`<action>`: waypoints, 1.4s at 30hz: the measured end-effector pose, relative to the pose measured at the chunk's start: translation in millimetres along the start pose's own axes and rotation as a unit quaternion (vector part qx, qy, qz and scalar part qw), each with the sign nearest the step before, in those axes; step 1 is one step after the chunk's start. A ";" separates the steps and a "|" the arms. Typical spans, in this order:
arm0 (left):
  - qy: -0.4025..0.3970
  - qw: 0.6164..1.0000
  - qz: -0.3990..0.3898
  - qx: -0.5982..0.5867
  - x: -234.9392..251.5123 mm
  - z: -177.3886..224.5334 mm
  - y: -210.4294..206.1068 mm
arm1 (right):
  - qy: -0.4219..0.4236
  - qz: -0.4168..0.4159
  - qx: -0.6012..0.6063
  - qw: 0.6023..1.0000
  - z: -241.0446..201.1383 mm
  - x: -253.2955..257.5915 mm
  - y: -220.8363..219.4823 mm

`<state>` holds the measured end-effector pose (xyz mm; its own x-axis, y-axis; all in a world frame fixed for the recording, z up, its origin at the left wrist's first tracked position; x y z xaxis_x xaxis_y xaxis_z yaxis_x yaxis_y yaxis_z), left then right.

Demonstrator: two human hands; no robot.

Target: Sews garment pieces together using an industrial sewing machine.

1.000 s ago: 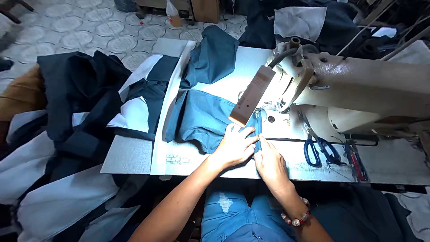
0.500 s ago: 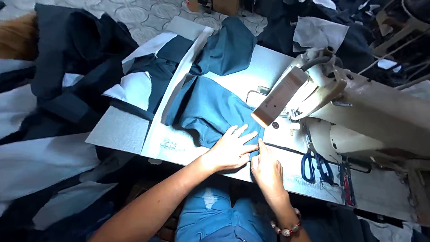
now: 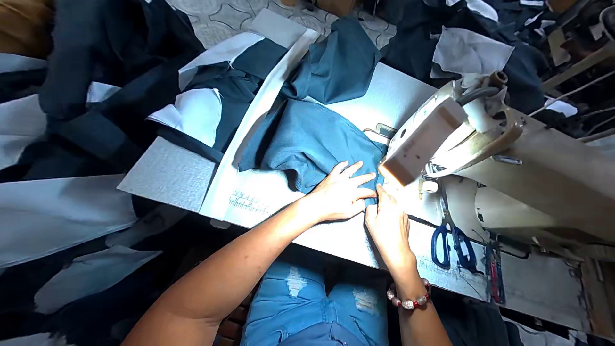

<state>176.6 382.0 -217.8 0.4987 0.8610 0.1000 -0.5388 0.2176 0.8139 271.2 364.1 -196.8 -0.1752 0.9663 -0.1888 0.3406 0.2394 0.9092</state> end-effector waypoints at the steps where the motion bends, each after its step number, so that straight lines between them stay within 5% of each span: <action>1: -0.003 1.000 0.007 0.006 4.2 -2.7 0.0 | 0.003 0.014 0.000 1.000 1.2 4.7 1.0; 6: -0.008 1.000 0.005 0.001 22.0 -18.3 0.5 | 0.017 0.052 0.040 0.998 8.4 19.7 5.7; 11: -0.007 0.999 -0.040 -0.025 25.8 -22.4 0.4 | 0.112 0.204 0.077 0.969 25.0 2.4 23.7; 15: 0.068 0.994 -0.032 -0.083 29.4 -20.9 12.8 | 0.120 0.254 0.080 0.956 29.7 3.0 18.1; 17: 0.051 0.996 -0.001 -0.068 19.7 -9.8 28.8 | 0.106 0.261 0.112 0.953 28.5 11.0 16.9; 21: 0.078 0.976 0.075 0.189 -36.0 -14.4 89.0 | 0.105 0.269 0.159 0.944 30.4 24.4 20.0; 25: 0.164 0.965 0.160 0.128 -87.2 -74.4 129.4 | 0.142 0.247 0.255 0.924 29.7 19.2 13.3; 30: 0.165 0.937 0.285 0.112 -100.9 -74.0 157.7 | 0.118 0.249 0.366 0.889 17.1 -33.9 2.7; 32: 0.132 0.922 0.326 0.164 -96.4 -47.0 149.0 | 0.063 0.229 0.478 0.845 16.9 -52.2 -11.8; 34: 0.004 0.930 0.335 0.149 -86.1 -1.8 119.9 | -0.005 0.193 0.634 0.749 12.6 -62.6 -25.0; 36: -0.104 0.962 0.225 0.111 -64.2 36.7 73.6 | -0.102 0.134 0.786 0.595 4.2 -69.3 -37.7; 39: -0.111 0.974 0.153 0.124 -27.0 52.2 29.6 | -0.178 0.046 0.918 0.352 -14.6 -74.1 -51.6; 40: -0.101 0.968 0.192 0.127 -19.5 50.6 28.6 | -0.173 0.035 0.932 0.318 -17.2 -74.5 -52.3; 42: -0.102 0.942 0.286 0.140 -14.9 47.2 32.9 | -0.170 0.035 0.926 0.336 -12.4 -77.3 -51.3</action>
Point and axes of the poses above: each hand's wrist, its own x-axis towards the middle knuckle, its own y-axis out of the back of the hand, z = x × y, the point moved 9 cm from there along x, towards the middle knuckle, and after that the axes turned 9 degrees about y, right-handed, at the moved point
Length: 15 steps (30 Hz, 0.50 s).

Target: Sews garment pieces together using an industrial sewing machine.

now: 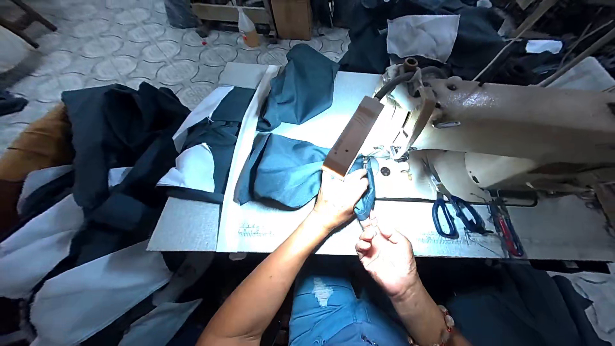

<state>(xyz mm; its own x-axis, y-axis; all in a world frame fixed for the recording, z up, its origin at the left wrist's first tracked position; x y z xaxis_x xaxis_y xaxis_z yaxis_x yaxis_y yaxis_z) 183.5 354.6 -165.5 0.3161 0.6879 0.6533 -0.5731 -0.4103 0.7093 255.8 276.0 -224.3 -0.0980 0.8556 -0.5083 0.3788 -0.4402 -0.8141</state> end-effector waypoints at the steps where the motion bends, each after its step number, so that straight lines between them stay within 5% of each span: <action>1: -0.005 1.000 0.012 0.007 -0.8 -0.3 -0.6 | 0.016 0.009 -0.051 0.999 -6.8 -1.1 3.8; 3: -0.008 1.000 -0.014 0.011 -6.7 2.2 -3.0 | 0.078 0.007 -0.201 0.977 -27.1 -1.3 11.1; 5: 0.011 0.998 -0.060 0.009 -15.4 5.2 -7.0 | 0.163 -0.035 -0.379 0.910 -49.0 1.4 10.4; 11: 0.067 0.984 -0.162 -0.011 -29.3 12.6 -13.6 | 0.439 -0.071 -0.725 0.526 -93.2 1.7 -15.3; 15: 0.071 0.986 -0.152 -0.015 -30.5 11.2 -14.9 | 0.487 -0.110 -0.773 0.392 -80.4 11.2 -36.4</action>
Point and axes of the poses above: each hand's wrist, its own x-axis towards the middle knuckle, its own y-axis out of the back of the hand, z = x × y, the point moved 9 cm from there along x, towards the middle knuckle, and after that the axes turned 9 degrees about y, right-handed, at the moved point
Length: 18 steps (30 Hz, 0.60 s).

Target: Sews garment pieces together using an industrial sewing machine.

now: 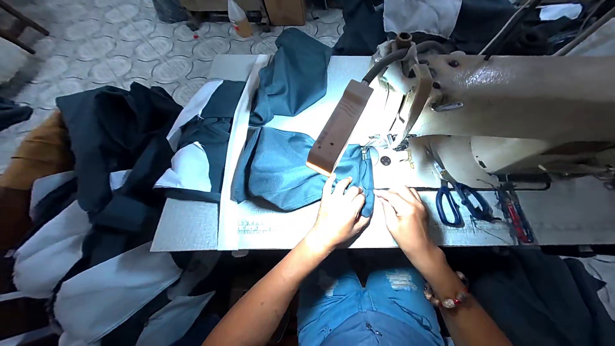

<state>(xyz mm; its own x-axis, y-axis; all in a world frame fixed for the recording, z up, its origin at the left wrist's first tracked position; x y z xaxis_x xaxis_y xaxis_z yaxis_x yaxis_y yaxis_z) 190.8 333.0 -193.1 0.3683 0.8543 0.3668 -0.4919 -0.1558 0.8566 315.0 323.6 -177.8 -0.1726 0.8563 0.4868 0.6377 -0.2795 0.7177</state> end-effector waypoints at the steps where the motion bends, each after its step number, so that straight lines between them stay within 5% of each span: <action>1: 0.001 1.000 0.000 -0.001 0.3 0.0 -0.1 | 0.019 -0.014 -0.021 1.000 -1.8 3.9 -6.8; 8: -0.022 0.998 0.016 -0.049 -13.6 -3.2 3.3 | 0.120 -0.043 -0.124 0.984 -4.4 3.8 -22.8; 13: 0.019 0.994 0.017 -0.104 -17.3 -8.3 2.6 | -0.062 -0.140 0.173 0.973 7.5 -6.0 -12.8; 18: 0.030 0.990 0.026 -0.137 -17.3 -13.7 1.2 | -0.208 -0.026 0.453 0.866 15.7 -6.0 -33.3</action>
Point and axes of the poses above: each hand's wrist, its own x-axis towards the middle knuckle, its own y-axis out of the back of the hand, z = x × y, the point moved 9 cm from there along x, towards the middle knuckle, and after that the axes turned 9 degrees about y, right-handed, at the moved point
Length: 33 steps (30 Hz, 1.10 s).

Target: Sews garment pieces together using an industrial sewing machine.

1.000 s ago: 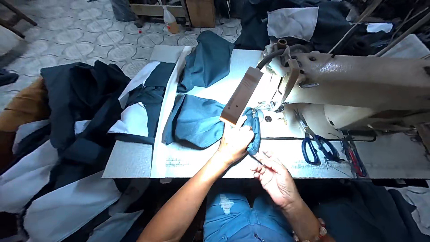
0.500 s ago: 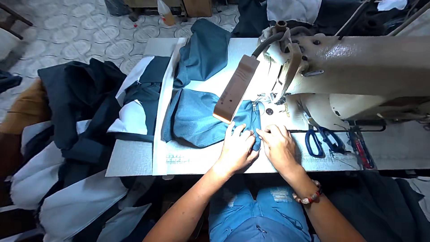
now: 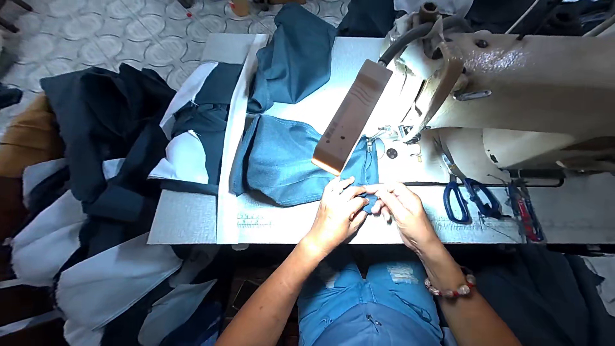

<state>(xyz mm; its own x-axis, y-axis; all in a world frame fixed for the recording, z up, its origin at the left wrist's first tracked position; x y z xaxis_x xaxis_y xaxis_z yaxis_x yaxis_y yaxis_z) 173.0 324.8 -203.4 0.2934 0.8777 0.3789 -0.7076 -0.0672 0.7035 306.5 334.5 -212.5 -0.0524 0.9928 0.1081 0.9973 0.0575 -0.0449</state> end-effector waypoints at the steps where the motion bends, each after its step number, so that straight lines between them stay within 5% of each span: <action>1: 0.000 1.000 0.000 0.000 0.2 -0.5 -0.2 | -0.025 0.018 0.027 0.999 4.5 -0.3 -1.9; 8: 0.001 1.000 0.001 0.005 1.4 1.6 0.9 | -0.150 0.040 0.017 0.988 7.0 -52.6 14.4; 11: 0.011 1.000 -0.012 0.014 3.8 3.6 0.6 | 0.044 0.050 -0.216 0.974 -13.5 -56.3 24.3; 13: 0.015 0.999 -0.026 0.031 6.9 9.2 2.6 | 0.207 0.039 -0.385 0.898 -29.8 -47.3 10.6; 18: 0.029 0.994 -0.094 0.051 21.8 17.5 8.6 | 0.327 0.017 -0.501 0.801 -27.9 -29.7 -15.4; 26: 0.028 0.994 -0.039 0.095 37.4 7.1 0.6 | 0.314 0.065 -0.504 0.802 -43.4 -35.7 -5.8; 33: 0.022 0.993 -0.091 0.066 27.1 2.7 -5.3 | 0.282 0.035 -0.531 0.798 -25.9 -40.1 -7.3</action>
<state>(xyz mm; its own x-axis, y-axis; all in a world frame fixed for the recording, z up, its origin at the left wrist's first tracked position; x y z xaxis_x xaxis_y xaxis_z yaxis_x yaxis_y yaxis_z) 186.5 347.6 -195.2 0.3778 0.9008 0.2143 -0.5539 0.0344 0.8319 302.6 291.6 -190.8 -0.2621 0.7664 0.5865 0.4939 -0.4156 0.7638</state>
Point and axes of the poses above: each hand's wrist, its own x-axis towards the middle knuckle, its own y-axis out of the back of the hand, z = x × y, the point moved 9 cm from there along x, towards the middle knuckle, and after that the axes turned 9 degrees about y, right-handed, at the moved point
